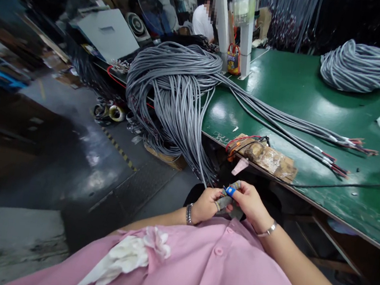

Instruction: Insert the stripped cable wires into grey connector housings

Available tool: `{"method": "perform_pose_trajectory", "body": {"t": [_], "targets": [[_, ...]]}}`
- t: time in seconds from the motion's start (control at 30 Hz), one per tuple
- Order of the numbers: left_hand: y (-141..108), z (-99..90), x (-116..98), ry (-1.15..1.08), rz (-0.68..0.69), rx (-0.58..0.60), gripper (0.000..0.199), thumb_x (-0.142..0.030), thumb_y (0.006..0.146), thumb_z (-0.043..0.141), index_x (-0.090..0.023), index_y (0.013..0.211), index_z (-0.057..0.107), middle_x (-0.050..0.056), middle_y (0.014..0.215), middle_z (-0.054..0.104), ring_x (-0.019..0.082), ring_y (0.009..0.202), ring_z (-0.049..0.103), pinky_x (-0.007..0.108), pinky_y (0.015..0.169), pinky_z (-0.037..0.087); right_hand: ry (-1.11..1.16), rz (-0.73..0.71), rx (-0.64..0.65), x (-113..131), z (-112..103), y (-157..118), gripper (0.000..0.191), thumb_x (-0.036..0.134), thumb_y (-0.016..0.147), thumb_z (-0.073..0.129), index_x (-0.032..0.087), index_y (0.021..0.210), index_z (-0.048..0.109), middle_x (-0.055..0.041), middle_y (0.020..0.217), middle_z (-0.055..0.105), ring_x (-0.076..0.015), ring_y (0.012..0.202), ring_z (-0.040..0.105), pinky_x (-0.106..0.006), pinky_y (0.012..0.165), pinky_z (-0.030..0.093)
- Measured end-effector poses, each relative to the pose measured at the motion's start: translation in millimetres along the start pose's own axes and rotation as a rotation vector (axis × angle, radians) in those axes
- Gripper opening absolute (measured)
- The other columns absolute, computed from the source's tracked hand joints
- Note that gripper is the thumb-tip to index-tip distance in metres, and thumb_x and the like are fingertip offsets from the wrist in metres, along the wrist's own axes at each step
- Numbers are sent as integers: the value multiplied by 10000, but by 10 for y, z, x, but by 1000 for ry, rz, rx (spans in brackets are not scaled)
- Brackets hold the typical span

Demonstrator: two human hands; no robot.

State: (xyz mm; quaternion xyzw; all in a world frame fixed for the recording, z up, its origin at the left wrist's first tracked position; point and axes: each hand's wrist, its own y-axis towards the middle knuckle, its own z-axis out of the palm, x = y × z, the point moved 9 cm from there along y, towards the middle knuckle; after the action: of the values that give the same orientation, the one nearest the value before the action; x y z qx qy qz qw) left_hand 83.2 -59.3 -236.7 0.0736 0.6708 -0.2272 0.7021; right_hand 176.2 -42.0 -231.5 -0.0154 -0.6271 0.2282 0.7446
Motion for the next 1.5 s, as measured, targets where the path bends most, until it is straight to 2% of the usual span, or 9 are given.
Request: {"method": "perform_pose_trajectory", "body": {"t": [0.27, 0.43, 0.63, 0.8, 1.0, 1.17, 1.23, 1.4, 1.5], "targets": [[27, -163, 149, -420, -34, -264, 358, -437, 753, 658, -86, 722, 594, 86, 613, 635, 157, 461, 585, 262, 463, 471, 58, -93, -106, 70, -35, 5, 246, 366, 731, 722, 177, 724, 565, 7, 589, 539, -96, 506, 421, -249, 492, 322], [28, -170, 231, -536, -64, -317, 327, -407, 729, 674, -110, 802, 559, 51, 595, 630, 155, 424, 567, 253, 420, 452, 82, -110, -109, 61, -25, -26, 219, 339, 741, 712, 183, 717, 560, 3, 610, 540, -111, 542, 430, -256, 522, 328], [24, -196, 120, -450, -31, -267, 341, -427, 744, 655, -102, 724, 555, 52, 581, 613, 124, 394, 531, 221, 392, 405, 131, -74, -36, -80, -97, 1, 219, 359, 749, 709, 166, 778, 610, 7, 630, 515, -106, 568, 414, -256, 559, 344], [81, -171, -53, -362, -62, -144, 371, -454, 729, 658, -95, 690, 573, 48, 544, 595, 104, 361, 509, 194, 354, 351, 412, 8, -33, -125, -307, 142, 412, 586, 833, 527, 188, 851, 633, -28, 759, 555, -121, 603, 464, -270, 593, 421], [191, -30, -168, -329, -171, 55, 379, -464, 695, 678, -100, 692, 572, 31, 508, 573, 78, 319, 455, 180, 314, 281, 340, 5, 41, 68, -275, 354, 481, 651, 808, 515, 193, 906, 627, -29, 796, 566, -101, 565, 438, -244, 531, 393], [301, 7, -249, -248, -170, 162, 364, -450, 708, 670, -94, 701, 593, 18, 476, 548, 61, 299, 417, 177, 307, 242, 15, -299, -300, 285, -458, 331, 462, 636, 808, 532, 183, 748, 600, -20, 645, 529, -114, 533, 397, -257, 503, 327], [349, -24, -259, -236, -156, 156, 363, -448, 706, 671, -92, 702, 598, 11, 462, 536, 57, 290, 400, 177, 301, 226, 12, -334, -372, 270, -506, 326, 461, 633, 819, 519, 186, 739, 599, -23, 646, 532, -117, 540, 409, -259, 512, 339], [415, -70, -210, -251, -176, 147, 360, -447, 679, 681, -100, 710, 591, -1, 435, 514, 53, 282, 378, 174, 305, 216, 369, -108, -133, 68, -293, 492, 529, 702, 761, 533, 185, 825, 622, -53, 762, 590, -151, 633, 516, -289, 582, 438], [419, -65, -179, -258, -205, 152, 363, -450, 654, 685, -105, 698, 584, -1, 426, 511, 51, 282, 375, 170, 309, 217, 456, -80, -142, 69, -267, 517, 508, 689, 736, 579, 188, 811, 617, -44, 748, 603, -146, 616, 519, -293, 590, 447]]}}
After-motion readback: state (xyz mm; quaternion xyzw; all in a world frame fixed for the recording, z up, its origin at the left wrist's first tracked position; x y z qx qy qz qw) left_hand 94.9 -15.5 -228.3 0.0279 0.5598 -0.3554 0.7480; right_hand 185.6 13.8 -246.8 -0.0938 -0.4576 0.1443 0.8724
